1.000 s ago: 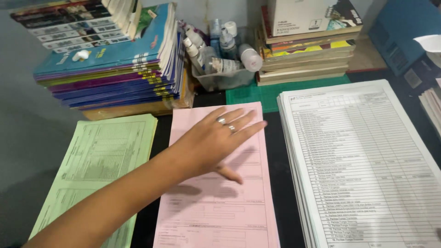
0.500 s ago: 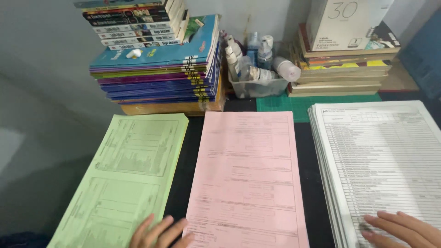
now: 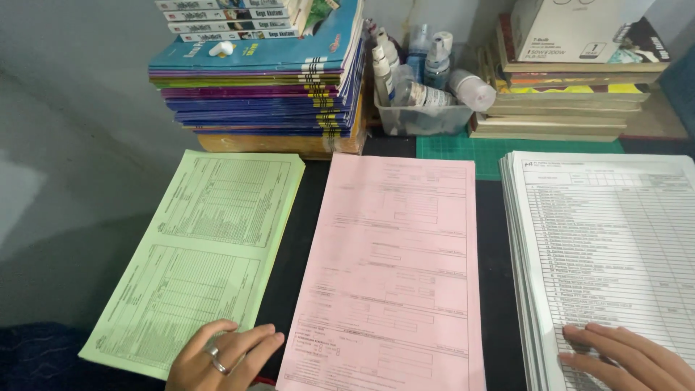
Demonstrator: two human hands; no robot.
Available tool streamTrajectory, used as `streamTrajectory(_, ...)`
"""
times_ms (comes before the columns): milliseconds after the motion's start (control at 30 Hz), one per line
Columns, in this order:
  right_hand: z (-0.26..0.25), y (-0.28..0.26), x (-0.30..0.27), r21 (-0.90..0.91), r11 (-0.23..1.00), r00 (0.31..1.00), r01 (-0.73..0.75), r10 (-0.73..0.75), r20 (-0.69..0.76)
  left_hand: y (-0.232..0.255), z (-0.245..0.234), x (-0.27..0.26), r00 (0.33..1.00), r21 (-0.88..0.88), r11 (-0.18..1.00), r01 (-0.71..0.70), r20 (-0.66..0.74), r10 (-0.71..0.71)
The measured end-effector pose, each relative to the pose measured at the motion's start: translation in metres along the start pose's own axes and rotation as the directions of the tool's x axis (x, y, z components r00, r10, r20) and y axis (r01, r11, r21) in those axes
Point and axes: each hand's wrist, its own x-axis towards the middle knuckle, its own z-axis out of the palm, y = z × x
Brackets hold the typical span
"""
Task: Verifying and cross-referencing data between a ledger binder and multiple colored paper forms
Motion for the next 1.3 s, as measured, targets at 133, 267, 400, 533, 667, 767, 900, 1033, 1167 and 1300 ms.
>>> streamTrajectory(133,0.008,0.013,-0.014,-0.037,0.999,0.995,-0.013,0.016,0.102,-0.006,0.005,-0.003,0.996,-0.092,0.996,-0.019,-0.089,0.011)
streamTrajectory(267,0.013,0.019,-0.019,-0.024,1.0,0.992,0.019,-0.016,0.122,-0.003,-0.004,-0.003,0.997,-0.161,0.986,0.051,-0.05,-0.059)
streamTrajectory(400,0.014,0.018,-0.02,-0.021,0.999,0.995,-0.049,0.051,0.084,-0.015,-0.019,0.011,0.995,-0.185,0.978,0.092,0.04,-0.086)
streamTrajectory(533,0.028,0.037,-0.035,-0.064,0.998,0.985,-0.003,0.014,0.17,-0.037,-0.015,0.023,0.997,-0.075,0.997,0.015,0.078,-0.009)
streamTrajectory(667,0.033,0.037,-0.036,-0.049,0.999,0.993,-0.016,0.021,0.118,-0.041,-0.005,0.028,0.987,-0.145,0.989,-0.01,0.158,0.033)
streamTrajectory(767,0.042,0.049,-0.047,-0.05,0.999,0.995,0.016,-0.011,0.098,-0.041,-0.002,0.03,0.981,-0.116,0.986,-0.121,0.141,0.137)
streamTrajectory(900,0.051,0.059,-0.056,-0.093,0.995,0.98,0.038,-0.019,0.198,-0.043,-0.002,0.032,0.974,-0.126,0.986,-0.106,0.187,0.128)
streamTrajectory(1033,0.052,0.06,-0.058,-0.083,0.996,0.982,0.02,-0.005,0.188,-0.045,-0.001,0.038,0.969,-0.149,0.985,-0.093,0.213,0.123)
streamTrajectory(1167,0.053,0.062,-0.057,-0.086,0.995,0.978,0.042,-0.024,0.208,-0.062,0.011,0.054,0.952,-0.044,0.995,-0.084,0.291,0.093)
streamTrajectory(1300,0.043,0.051,-0.047,-0.056,0.997,0.989,0.051,-0.043,0.143,-0.085,0.025,0.081,0.963,0.101,0.993,-0.068,0.266,0.039)
